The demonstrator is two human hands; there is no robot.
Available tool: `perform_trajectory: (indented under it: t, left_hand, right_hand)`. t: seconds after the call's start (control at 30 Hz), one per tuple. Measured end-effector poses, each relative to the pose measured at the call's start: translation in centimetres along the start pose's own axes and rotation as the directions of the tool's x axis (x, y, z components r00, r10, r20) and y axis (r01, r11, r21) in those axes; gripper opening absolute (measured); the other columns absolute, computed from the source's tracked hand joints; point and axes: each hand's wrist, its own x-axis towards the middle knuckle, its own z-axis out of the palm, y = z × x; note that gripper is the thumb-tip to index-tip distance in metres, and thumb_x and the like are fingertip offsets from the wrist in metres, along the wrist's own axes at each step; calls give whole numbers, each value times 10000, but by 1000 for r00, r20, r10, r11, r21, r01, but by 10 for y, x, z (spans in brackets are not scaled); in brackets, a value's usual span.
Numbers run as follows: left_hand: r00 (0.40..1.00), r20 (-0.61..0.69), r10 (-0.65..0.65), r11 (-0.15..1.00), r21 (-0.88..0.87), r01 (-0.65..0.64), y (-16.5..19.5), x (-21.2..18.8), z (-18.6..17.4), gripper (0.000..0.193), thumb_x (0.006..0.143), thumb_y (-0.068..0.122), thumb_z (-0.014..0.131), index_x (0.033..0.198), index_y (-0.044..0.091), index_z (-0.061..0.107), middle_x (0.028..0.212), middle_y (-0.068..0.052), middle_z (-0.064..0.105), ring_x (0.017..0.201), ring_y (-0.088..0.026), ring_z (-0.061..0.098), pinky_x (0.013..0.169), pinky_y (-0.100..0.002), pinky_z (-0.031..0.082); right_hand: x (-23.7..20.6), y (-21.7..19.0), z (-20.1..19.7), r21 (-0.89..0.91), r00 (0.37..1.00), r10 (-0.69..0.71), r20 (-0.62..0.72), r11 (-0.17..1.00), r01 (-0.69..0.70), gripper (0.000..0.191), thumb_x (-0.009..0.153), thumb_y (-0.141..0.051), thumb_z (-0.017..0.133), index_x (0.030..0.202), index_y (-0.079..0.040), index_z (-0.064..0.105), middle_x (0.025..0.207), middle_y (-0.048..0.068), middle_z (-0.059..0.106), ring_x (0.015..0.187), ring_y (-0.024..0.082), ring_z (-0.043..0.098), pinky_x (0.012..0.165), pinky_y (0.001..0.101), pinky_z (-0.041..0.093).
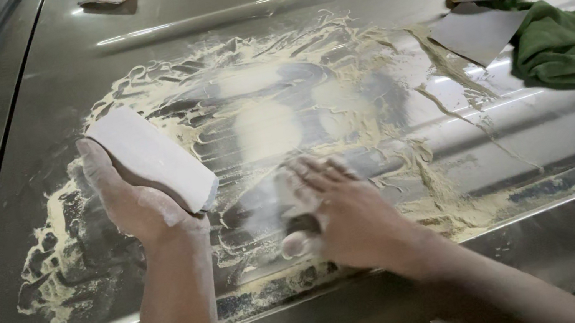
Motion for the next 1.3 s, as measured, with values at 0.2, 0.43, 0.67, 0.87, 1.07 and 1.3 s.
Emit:
perform_trajectory:
  t: [0.2, 0.43, 0.67, 0.87, 1.07, 1.3]
  left_hand:
    - [999, 51, 3, 1000, 27, -4, 0, -2, 0, 547, 995, 467, 514, 1358, 58, 542, 1282, -106, 630, 1233, -250, 624, 1066, -412, 540]
    - [993, 117, -6, 1000, 8, 5, -3, -5, 2, 522, 1037, 463, 517, 1351, 48, 563, 1231, -88, 625, 1148, -238, 636, 989, -405, 562]
    - [995, 99, -15, 1000, -1, 15, -6, 0, -1, 496, 1036, 448, 519, 1338, 57, 565, 1205, -84, 629, 1107, -236, 641, 950, -394, 568]
    - [978, 191, -82, 991, 118, 59, -7, 7, -7, 458, 1079, 450, 497, 1292, 52, 577, 1104, -105, 650, 998, -254, 636, 853, -407, 541]
    - [916, 295, -271, 852, 517, 86, -6, 7, -1, 347, 1022, 356, 616, 1164, 42, 657, 1090, -128, 724, 1014, -191, 725, 912, -339, 618]
    - [775, 511, -372, 425, 836, -347, -18, -27, 33, 269, 940, 329, 706, 1054, 103, 799, 982, -95, 771, 881, -220, 698, 780, -323, 554]
  right_hand:
    - [-25, 44, 1, -47, 944, -10, -331, 999, -6, 938, 951, -606, 461, 1550, 57, 175, 1665, 183, 111, 1554, 276, 57, 1241, 432, 84]
    - [-19, 23, 6, -200, 994, 88, -60, 975, -98, 1033, 966, -770, 385, 1470, 123, 256, 1715, 267, -19, 1606, 358, -52, 1266, 392, 32]
    - [2, -26, -2, -122, 986, -144, -85, 984, 133, 1021, 921, -684, 490, 1525, 76, 174, 1668, 243, 53, 1557, 365, -4, 1228, 446, 42]
    - [5, -20, -8, 68, 964, -243, -107, 966, 251, 1037, 909, -683, 521, 1551, 49, 166, 1665, 206, 131, 1546, 326, 58, 1243, 437, 67]
    - [-20, 60, -10, 205, 982, -133, -135, 966, 159, 773, 880, -536, 649, 1494, -114, 444, 1650, 72, 314, 1547, 275, 223, 1248, 482, 84]
    - [-51, 146, -4, 401, 865, 195, -462, 916, 7, 657, 913, -446, 628, 1465, -108, 513, 1570, 109, 467, 1394, 316, 463, 1126, 490, 388]
